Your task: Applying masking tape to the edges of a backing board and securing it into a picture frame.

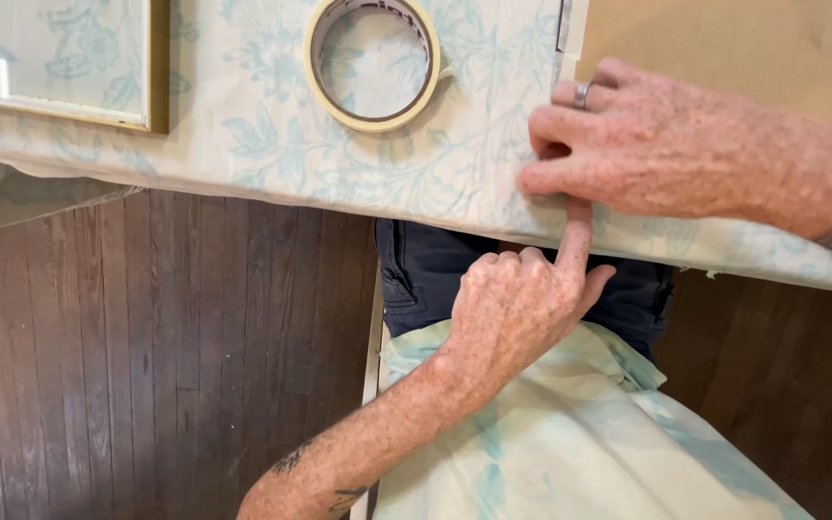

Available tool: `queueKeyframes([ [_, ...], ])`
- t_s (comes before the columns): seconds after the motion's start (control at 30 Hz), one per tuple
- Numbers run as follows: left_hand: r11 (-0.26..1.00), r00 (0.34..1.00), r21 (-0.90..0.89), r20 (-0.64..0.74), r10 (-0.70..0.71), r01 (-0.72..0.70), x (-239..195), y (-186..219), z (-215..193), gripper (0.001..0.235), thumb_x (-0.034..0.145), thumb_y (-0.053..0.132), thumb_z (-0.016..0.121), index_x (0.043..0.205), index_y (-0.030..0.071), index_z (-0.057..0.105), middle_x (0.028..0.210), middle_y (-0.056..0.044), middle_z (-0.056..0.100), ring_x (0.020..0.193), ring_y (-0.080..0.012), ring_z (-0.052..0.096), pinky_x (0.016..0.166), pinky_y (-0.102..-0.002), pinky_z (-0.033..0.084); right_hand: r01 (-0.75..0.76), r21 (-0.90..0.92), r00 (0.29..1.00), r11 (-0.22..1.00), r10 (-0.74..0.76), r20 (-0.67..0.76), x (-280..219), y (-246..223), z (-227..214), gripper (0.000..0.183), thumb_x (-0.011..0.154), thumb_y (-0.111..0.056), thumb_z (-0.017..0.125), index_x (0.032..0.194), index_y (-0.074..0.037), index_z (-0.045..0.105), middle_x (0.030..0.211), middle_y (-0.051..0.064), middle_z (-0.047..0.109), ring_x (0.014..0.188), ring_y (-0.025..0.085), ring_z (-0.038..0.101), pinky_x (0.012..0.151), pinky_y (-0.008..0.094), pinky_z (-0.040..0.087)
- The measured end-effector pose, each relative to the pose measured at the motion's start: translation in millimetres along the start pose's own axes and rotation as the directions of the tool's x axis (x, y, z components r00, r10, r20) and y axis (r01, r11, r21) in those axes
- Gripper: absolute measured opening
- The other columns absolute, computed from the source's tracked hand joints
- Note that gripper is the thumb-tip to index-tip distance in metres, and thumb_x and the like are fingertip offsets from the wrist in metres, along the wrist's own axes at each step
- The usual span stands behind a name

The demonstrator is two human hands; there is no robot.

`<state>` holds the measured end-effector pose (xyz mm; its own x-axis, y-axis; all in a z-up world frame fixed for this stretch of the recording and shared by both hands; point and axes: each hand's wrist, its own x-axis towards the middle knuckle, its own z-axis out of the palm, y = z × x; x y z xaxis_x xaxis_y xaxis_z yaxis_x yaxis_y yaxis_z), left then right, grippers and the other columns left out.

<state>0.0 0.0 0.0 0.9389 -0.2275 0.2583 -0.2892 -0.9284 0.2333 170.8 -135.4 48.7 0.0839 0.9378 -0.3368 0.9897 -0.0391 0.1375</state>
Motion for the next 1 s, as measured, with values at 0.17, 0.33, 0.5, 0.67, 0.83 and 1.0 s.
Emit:
queueKeyframes([
  [0.17,0.999,1.0,-0.027,0.014,-0.022,0.023,-2,0,4,0.07,0.096,0.061,0.069,0.144,0.011,0.061,0.048,0.003,0.047,0.038,-0.0155,0.047,0.04,-0.034,0.042,0.007,-0.087,1.0,0.996,-0.01,-0.027,7,1,-9,0.015,0.098,-0.043,0.058,0.105,-0.032,0.051,0.101,-0.001,0.057,0.09,0.019,0.062,0.076,0.036,0.046],
  [0.33,1.0,0.999,-0.018,0.034,-0.006,0.006,-2,1,5,0.073,0.098,0.06,0.067,0.149,0.009,0.058,0.048,0.004,0.049,0.037,-0.014,0.048,0.039,-0.033,0.041,-0.087,0.103,0.982,0.991,0.068,0.176,1,15,-6,0.042,0.084,-0.048,0.073,0.119,-0.032,0.058,0.109,0.001,0.062,0.095,0.019,0.067,0.09,0.041,0.055],
  [0.5,1.0,0.999,0.012,0.047,-0.028,0.028,-3,6,5,0.076,0.096,0.061,0.068,0.151,0.008,0.056,0.047,0.004,0.05,0.036,-0.0125,0.048,0.039,-0.031,0.042,-0.293,0.578,0.955,0.762,0.267,0.132,-15,9,-18,0.027,0.104,-0.04,0.049,0.119,-0.024,0.065,0.109,0.0,0.062,0.083,0.025,0.068,0.081,0.042,0.055],
  [0.67,0.998,0.998,0.052,0.061,-0.027,0.024,-7,14,8,0.082,0.096,0.064,0.069,0.153,0.007,0.053,0.048,0.005,0.043,0.036,-0.0115,0.043,0.037,-0.032,0.04,-0.401,0.551,0.913,0.732,0.268,0.308,-8,0,-17,0.024,0.105,-0.044,0.047,0.102,-0.028,0.066,0.094,-0.004,0.06,0.078,0.024,0.068,0.07,0.043,0.055],
  [0.83,0.998,0.999,0.063,0.044,-0.019,0.016,-8,12,10,0.079,0.096,0.063,0.068,0.15,0.006,0.056,0.047,0.004,0.047,0.036,-0.0119,0.046,0.036,-0.03,0.038,-0.413,0.518,0.909,0.749,0.304,0.285,10,-6,-20,0.028,0.108,-0.042,0.046,0.1,-0.025,0.067,0.089,-0.002,0.059,0.079,0.023,0.066,0.067,0.042,0.055],
  [1.0,0.999,0.997,0.04,0.076,-0.024,0.021,-10,12,13,0.084,0.098,0.064,0.069,0.156,0.007,0.049,0.048,0.005,0.042,0.036,-0.0118,0.042,0.036,-0.033,0.039,-0.246,0.723,0.936,0.646,0.351,0.005,0,0,-37,0.019,0.102,-0.026,0.062,0.105,-0.012,0.073,0.087,0.004,0.068,0.074,0.022,0.067,0.071,0.037,0.054],
])
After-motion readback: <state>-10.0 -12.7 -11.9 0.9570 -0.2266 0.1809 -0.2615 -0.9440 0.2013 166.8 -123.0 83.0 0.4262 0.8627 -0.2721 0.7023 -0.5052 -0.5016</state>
